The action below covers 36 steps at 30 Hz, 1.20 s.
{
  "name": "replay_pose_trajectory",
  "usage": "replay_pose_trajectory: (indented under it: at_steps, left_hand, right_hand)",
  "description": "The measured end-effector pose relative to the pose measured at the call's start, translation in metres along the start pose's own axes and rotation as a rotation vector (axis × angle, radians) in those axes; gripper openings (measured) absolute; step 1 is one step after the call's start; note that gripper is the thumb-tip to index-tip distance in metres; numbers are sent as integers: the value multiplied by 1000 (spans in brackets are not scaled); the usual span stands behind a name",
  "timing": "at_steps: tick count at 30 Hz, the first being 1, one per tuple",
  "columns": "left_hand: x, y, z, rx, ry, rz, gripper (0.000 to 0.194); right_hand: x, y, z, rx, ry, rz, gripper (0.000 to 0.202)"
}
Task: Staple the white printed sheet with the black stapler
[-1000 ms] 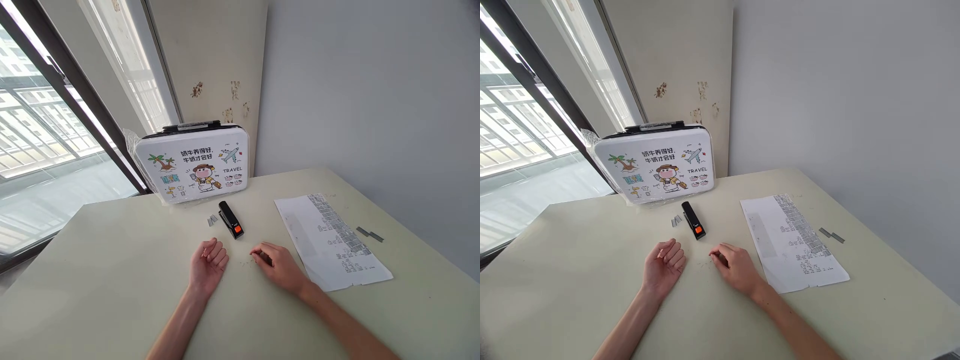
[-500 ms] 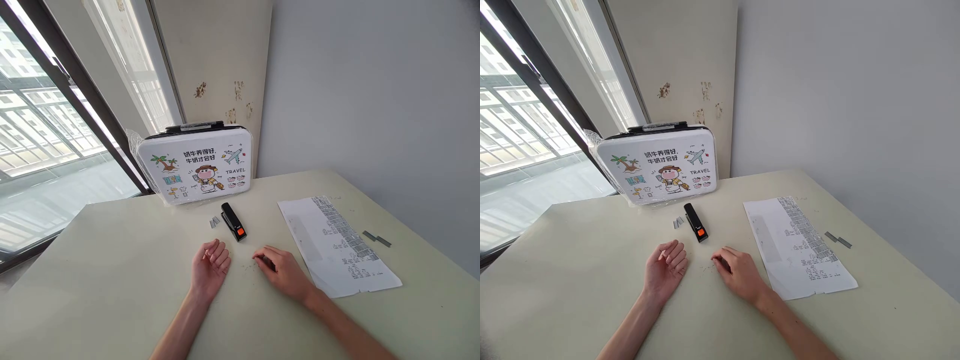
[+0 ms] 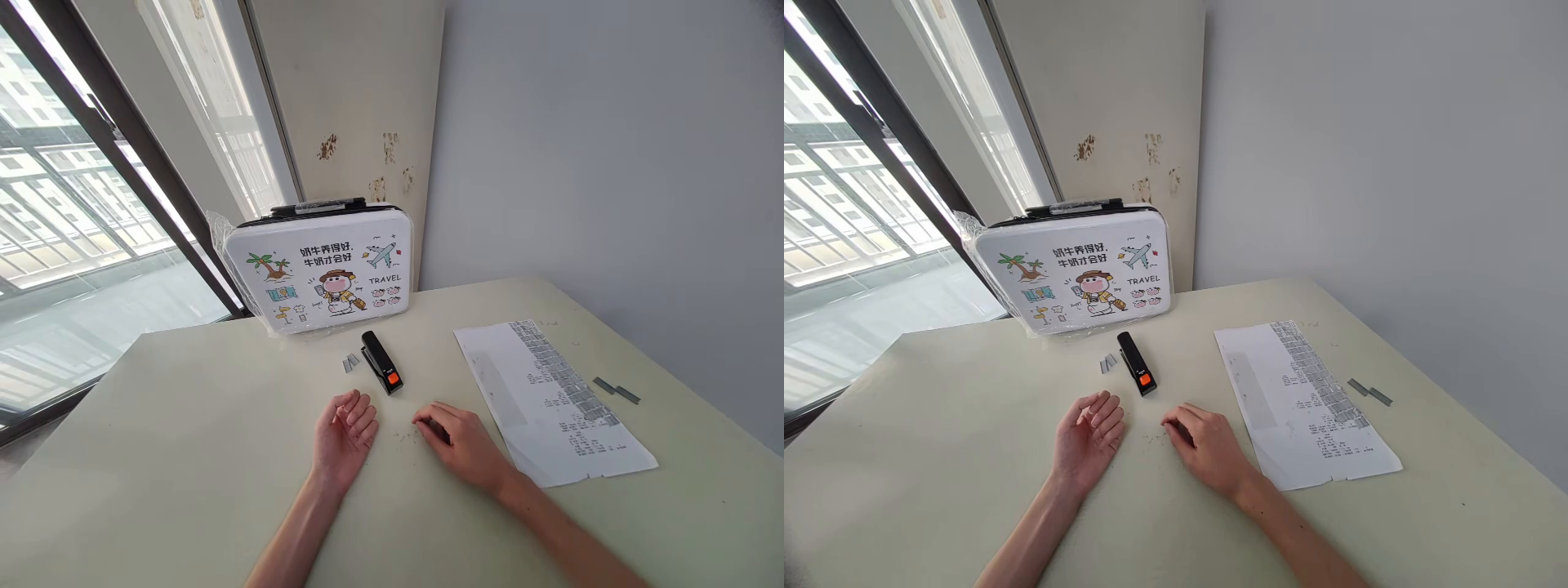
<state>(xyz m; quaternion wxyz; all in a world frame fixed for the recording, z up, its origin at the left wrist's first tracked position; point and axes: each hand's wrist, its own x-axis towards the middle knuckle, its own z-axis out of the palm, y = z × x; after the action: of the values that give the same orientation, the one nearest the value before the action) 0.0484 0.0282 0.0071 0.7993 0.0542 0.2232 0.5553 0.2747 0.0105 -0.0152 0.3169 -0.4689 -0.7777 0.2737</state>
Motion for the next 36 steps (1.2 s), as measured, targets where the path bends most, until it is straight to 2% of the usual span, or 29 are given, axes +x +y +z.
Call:
replay_pose_trajectory:
  at_steps: [9,12,14,18,21,23,26,30,36]
  left_hand:
    - [-1,0,2,-15,12,1,35]
    - [-1,0,1,-18,7,0,35]
    - [-2,0,1,-15,6,1,35]
    - [-2,1,0,-14,0,4,34]
    - [-3,1,0,-10,-2,5,35]
    - [-3,1,-1,-3,-3,7,35]
    - [-3,1,-1,15,-5,17,34]
    - [-4,1,-1,60,-8,37,35]
    - [-5,-1,2,204,-12,78,37]
  right_hand:
    - [-2,-1,-4,55,-23,46,26]
    - [-3,2,-14,94,-22,84,27]
    - [-5,11,-28,38,29,101,29]
    - [-8,58,-72,-303,201,54,36]
    - [-12,107,-107,-533,190,81,47]
    - [-15,136,-127,-608,143,117,57]
    - [-20,163,-141,-655,53,149,70]
    - [-30,166,-131,-674,-47,163,70]
    - [-56,127,-83,-688,0,129,67]
